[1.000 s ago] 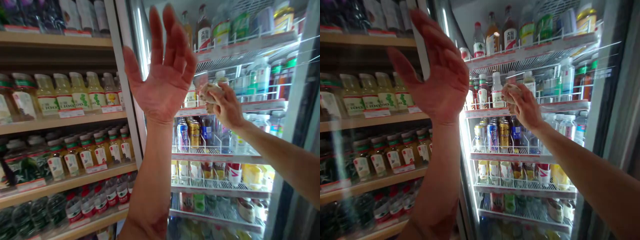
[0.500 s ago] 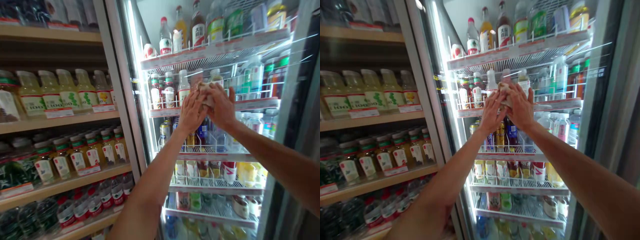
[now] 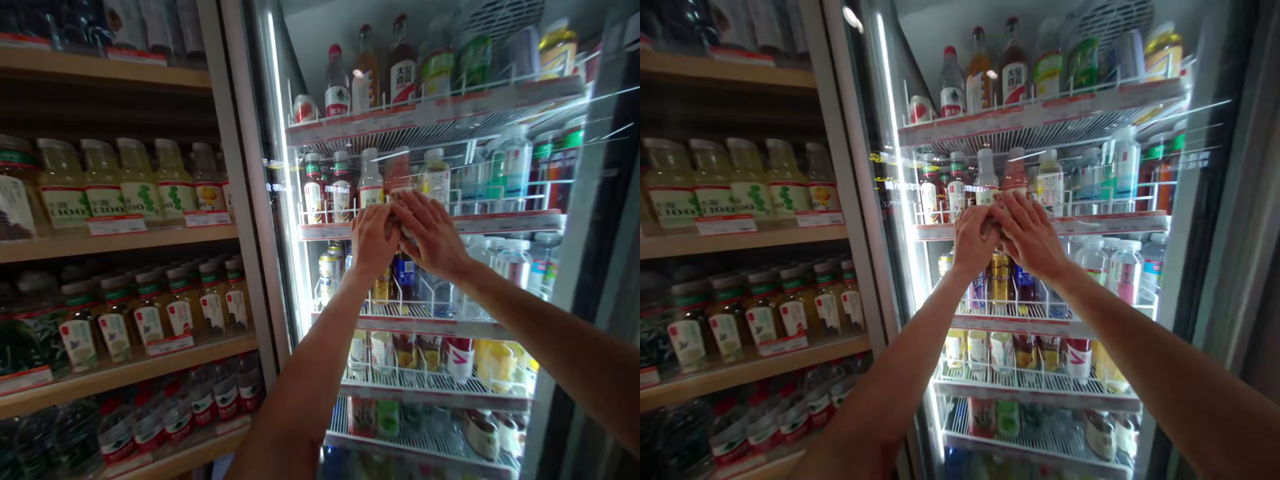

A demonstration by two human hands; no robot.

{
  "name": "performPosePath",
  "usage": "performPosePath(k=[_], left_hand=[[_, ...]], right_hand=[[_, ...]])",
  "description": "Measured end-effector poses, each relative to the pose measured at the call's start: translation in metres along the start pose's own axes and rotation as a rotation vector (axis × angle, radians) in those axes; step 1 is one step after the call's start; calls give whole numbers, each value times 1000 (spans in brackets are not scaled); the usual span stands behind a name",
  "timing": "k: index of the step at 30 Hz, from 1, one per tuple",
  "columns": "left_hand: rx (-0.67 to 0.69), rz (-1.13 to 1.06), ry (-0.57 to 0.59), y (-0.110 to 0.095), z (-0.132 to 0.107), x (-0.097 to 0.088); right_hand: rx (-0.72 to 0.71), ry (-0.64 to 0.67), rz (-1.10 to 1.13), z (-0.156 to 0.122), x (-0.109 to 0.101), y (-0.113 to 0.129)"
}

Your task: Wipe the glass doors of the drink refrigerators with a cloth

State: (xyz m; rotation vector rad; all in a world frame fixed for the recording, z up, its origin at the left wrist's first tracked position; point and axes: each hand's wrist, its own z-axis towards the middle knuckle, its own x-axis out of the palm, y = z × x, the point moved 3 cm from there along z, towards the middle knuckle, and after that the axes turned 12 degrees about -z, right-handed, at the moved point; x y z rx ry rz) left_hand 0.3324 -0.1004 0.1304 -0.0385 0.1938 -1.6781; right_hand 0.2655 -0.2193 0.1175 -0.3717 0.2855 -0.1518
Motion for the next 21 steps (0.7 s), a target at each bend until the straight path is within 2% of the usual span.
performPosePath(k=[3, 5, 7, 9, 11, 12, 14, 15, 16, 19, 20, 21], left_hand=[[-253, -496, -187, -8, 19, -41], [-359, -828, -308, -25, 29, -74], [-342, -1063, -317, -51, 37, -103], [-286, -1157, -274, -73, 43, -121], [-252, -1075, -228, -80, 46, -128], [-237, -986, -215, -76, 45, -129], [-203, -778, -209, -57, 41, -124], [-175, -680, -204, -45, 37, -119], [-143, -584, -187, -32, 33, -112], [40, -222, -86, -4, 21, -86], [110, -103, -50, 2, 19, -76], [168, 9, -21, 6, 17, -67]], right_hand=[[62, -51, -56, 27, -3, 7], [143, -115, -92, 52, -7, 4], [221, -171, -85, 72, -6, 3], [172, -172, -43, 80, 2, 17], [-42, -118, 0, 73, 15, 44], [-181, -81, 8, 66, 22, 58], [-386, -23, -2, 54, 33, 78], [-394, -20, -20, 52, 36, 80], [-327, -44, -44, 55, 38, 76], [34, -190, -118, 72, 32, 57], [90, -221, -140, 75, 30, 54], [74, -215, -160, 74, 29, 54]])
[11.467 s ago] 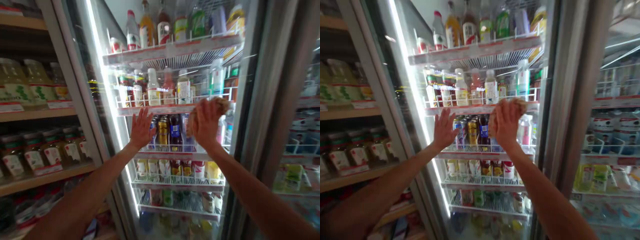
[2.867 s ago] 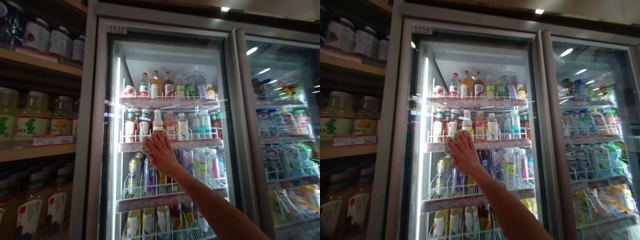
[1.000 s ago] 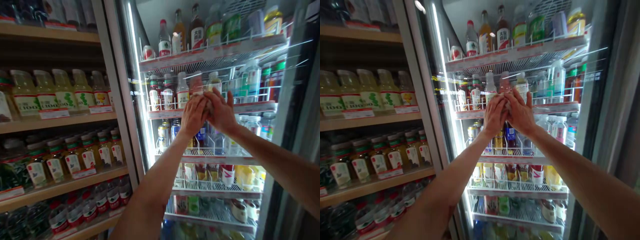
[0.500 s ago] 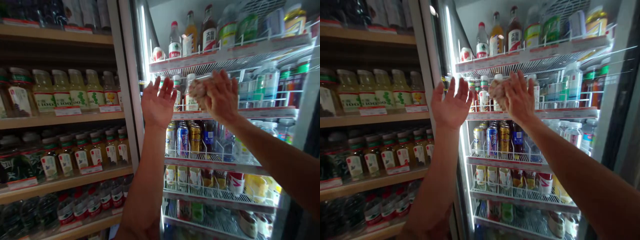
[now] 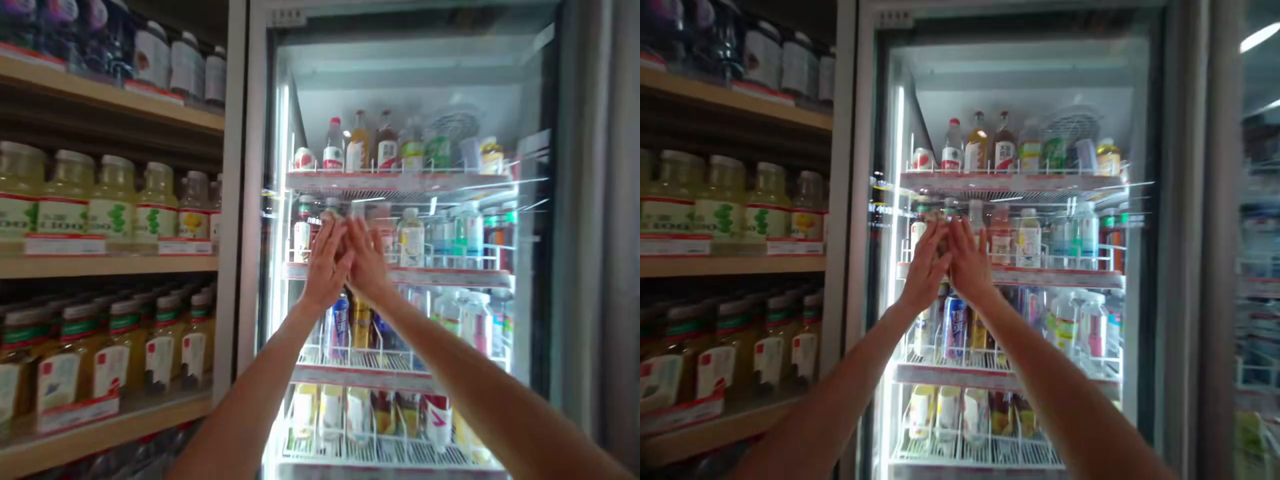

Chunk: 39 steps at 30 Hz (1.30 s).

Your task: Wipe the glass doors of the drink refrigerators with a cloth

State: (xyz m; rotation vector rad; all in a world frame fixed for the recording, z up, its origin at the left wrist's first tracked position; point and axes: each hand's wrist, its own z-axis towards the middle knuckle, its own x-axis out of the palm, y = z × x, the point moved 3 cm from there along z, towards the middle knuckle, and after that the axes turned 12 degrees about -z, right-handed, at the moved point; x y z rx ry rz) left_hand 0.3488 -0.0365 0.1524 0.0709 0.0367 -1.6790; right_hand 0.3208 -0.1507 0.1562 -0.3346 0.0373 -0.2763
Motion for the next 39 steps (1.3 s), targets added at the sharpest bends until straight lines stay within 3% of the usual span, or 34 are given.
performPosePath(k=[5, 10, 14, 17, 19, 21, 22, 23, 27, 29, 31, 33, 34, 35, 36, 37, 39], left_hand=[[167, 409, 22, 4, 1, 35], [419, 456, 16, -14, -16, 81], [499, 501, 194, -17, -37, 103], [517, 581, 279, -5, -31, 90], [444, 606, 152, 4, -17, 68], [320, 626, -79, 8, -7, 50], [282, 633, -143, 7, -8, 48], [285, 636, -133, 3, -12, 52], [568, 601, 350, -15, -47, 96], [597, 603, 407, -11, -48, 94], [486, 639, 233, 2, -28, 68], [291, 674, -96, 14, -5, 36], [204, 681, -222, 17, 2, 26], [149, 689, -276, 18, 3, 24], [146, 695, -245, 15, -1, 31], [206, 698, -134, 9, -10, 43], [451, 685, 212, -6, -38, 73]], right_hand=[[-267, 26, -34, -39, -11, -15], [-149, -55, -55, -70, -28, -68], [-35, -98, -37, -88, -29, -97], [111, -126, -78, -99, -27, -110], [157, -126, -114, -102, -26, -113], [158, -128, -127, -103, -26, -112], [158, -132, -128, -103, -26, -111], [163, -140, -129, -103, -27, -111], [147, -158, -119, -104, -27, -112], [137, -163, -102, -105, -27, -113], [148, -170, -85, -106, -27, -114], [163, -174, -74, -106, -27, -114], [168, -172, -72, -106, -27, -114], [173, -173, -72, -106, -28, -114], [173, -173, -72, -106, -28, -113], [171, -174, -72, -106, -28, -113], [166, -184, -64, -106, -29, -114]])
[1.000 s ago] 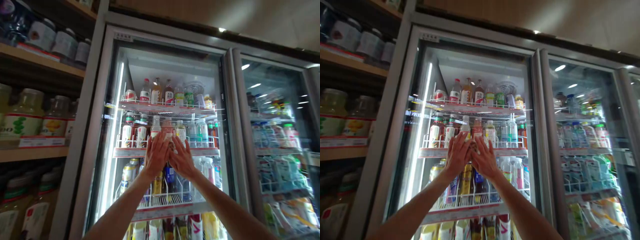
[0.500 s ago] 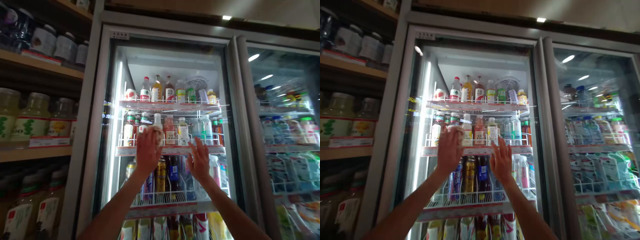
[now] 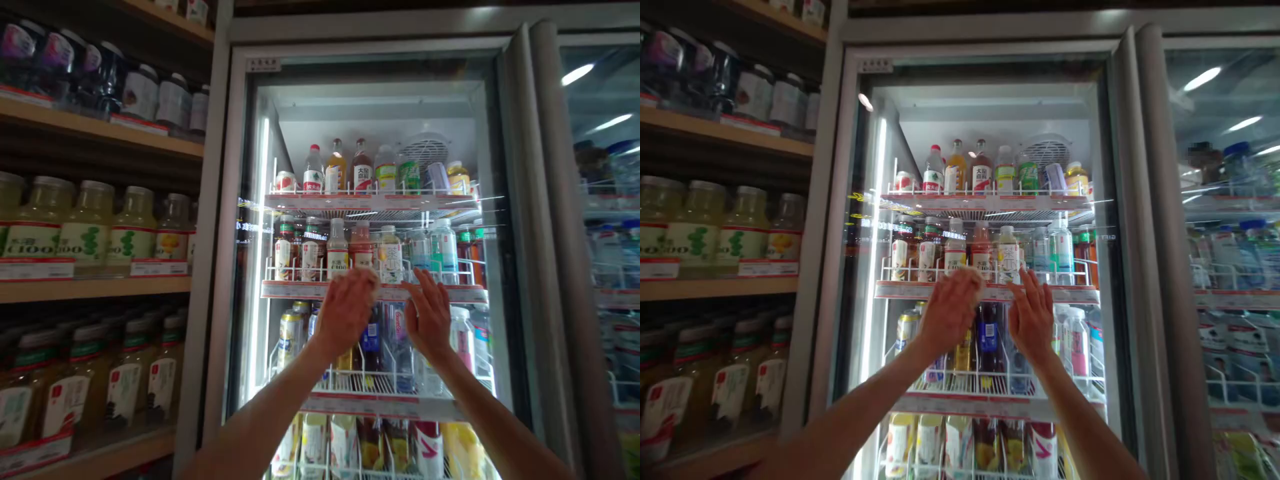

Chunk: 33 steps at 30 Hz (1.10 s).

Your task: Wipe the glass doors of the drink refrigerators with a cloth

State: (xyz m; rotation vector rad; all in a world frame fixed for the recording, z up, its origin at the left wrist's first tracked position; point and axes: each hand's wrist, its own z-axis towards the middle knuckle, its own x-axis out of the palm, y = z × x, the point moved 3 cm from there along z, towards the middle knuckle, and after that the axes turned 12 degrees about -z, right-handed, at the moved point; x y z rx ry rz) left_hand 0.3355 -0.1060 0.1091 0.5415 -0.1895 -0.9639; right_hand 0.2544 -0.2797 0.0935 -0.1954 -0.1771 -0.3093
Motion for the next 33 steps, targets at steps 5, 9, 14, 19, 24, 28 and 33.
performPosePath(k=[5, 9, 14, 19, 24, 28, 33], left_hand=[[311, -41, 258, 9, -25, -16], [-272, 112, -210, 84, -16, -55], [-41, 46, -56, 31, -16, -21], [-84, 52, -93, 63, 2, -24], [-414, 94, -270, 84, 29, -32], [172, -31, 152, 11, 33, 4], [-46, 39, -51, 76, 45, -21]], right_hand=[[3, -13, 32, -1, 1, -2], [-4, -24, 16, -2, 3, -1], [-17, -34, 6, -2, 1, -2], [-21, -49, 27, -3, 1, -3], [-25, -46, 25, -4, 4, -2], [-31, -62, 31, -5, 3, -3], [-59, -36, 70, -7, 1, -3]])
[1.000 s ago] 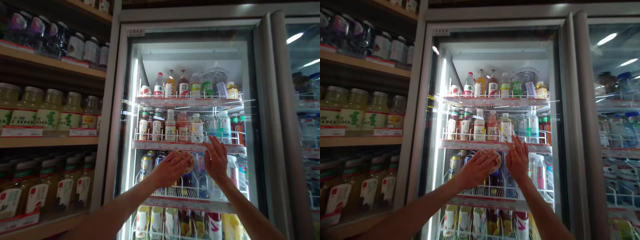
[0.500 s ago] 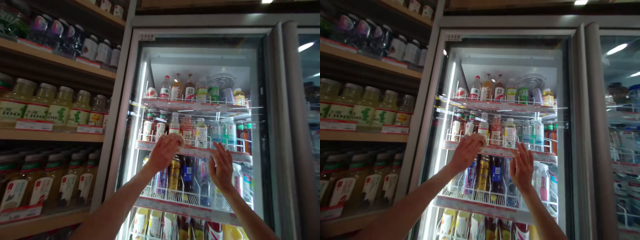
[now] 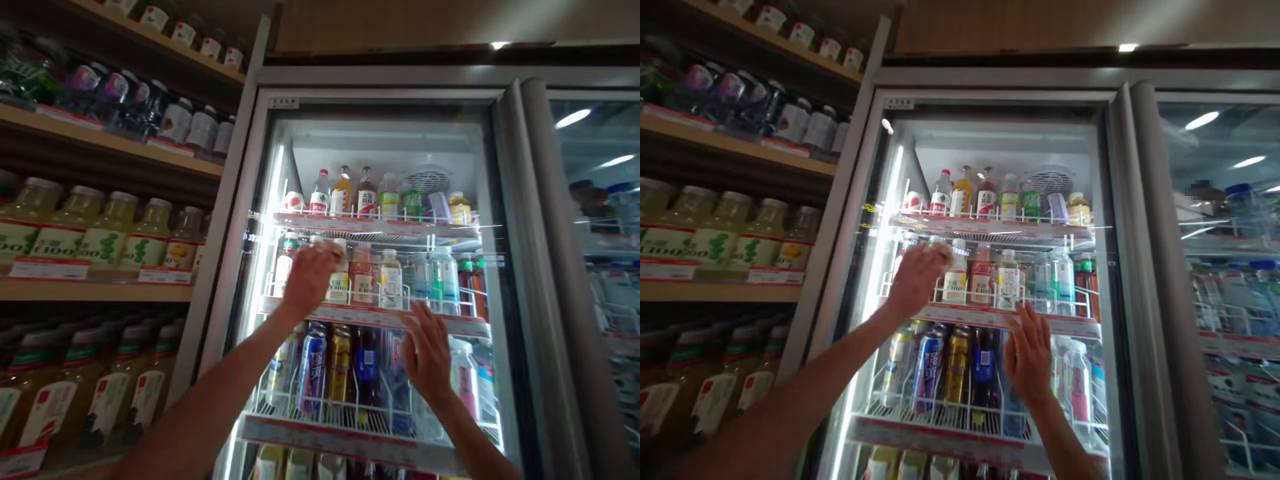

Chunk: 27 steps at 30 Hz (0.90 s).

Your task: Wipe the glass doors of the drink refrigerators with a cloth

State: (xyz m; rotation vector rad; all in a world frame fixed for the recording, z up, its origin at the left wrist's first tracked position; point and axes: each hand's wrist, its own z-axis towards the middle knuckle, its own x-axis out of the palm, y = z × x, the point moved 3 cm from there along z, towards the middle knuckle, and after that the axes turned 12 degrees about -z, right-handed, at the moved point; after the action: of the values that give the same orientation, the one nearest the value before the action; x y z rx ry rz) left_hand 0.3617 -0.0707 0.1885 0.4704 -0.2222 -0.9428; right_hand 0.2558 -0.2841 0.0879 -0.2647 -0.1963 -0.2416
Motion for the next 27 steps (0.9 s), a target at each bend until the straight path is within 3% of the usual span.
performPosePath(k=[2, 3, 5, 8, 9, 10, 14, 15, 16, 19, 21, 22, 25, 27], left_hand=[[-322, 84, -285, 35, 9, -13], [-405, 100, -342, 40, 12, -14], [-362, 86, -285, 24, 17, -3], [38, -16, 29, -28, 19, 23], [118, -37, 86, -38, 20, 27], [125, -43, 95, -42, 22, 29], [-276, 52, -124, -31, 35, 26], [-285, 57, -117, -36, 38, 29], [-211, 46, -63, -46, 40, 35], [226, -43, 199, -88, 42, 56], [324, -68, 267, -97, 44, 60], [265, -55, 241, -92, 47, 59], [-137, 44, 15, -66, 57, 48], [-198, 70, -42, -67, 58, 47]], right_hand=[[12, 8, 6, -1, 0, 2], [22, 12, 5, -1, -1, 3], [36, 24, 3, 0, -2, 5], [25, 53, 8, 6, -6, 2], [11, 60, 8, 10, -7, -2], [2, 60, 3, 16, -7, -9], [80, -1, -126, 37, -3, -53], [111, -3, -163, 41, -1, -64], [132, 4, -190, 42, 2, -72], [131, 13, -211, 42, 8, -81], [110, -4, -204, 39, 8, -80], [101, -10, -193, 38, 7, -79], [104, -16, -139, 38, 5, -77], [113, -20, -112, 38, 4, -77]])
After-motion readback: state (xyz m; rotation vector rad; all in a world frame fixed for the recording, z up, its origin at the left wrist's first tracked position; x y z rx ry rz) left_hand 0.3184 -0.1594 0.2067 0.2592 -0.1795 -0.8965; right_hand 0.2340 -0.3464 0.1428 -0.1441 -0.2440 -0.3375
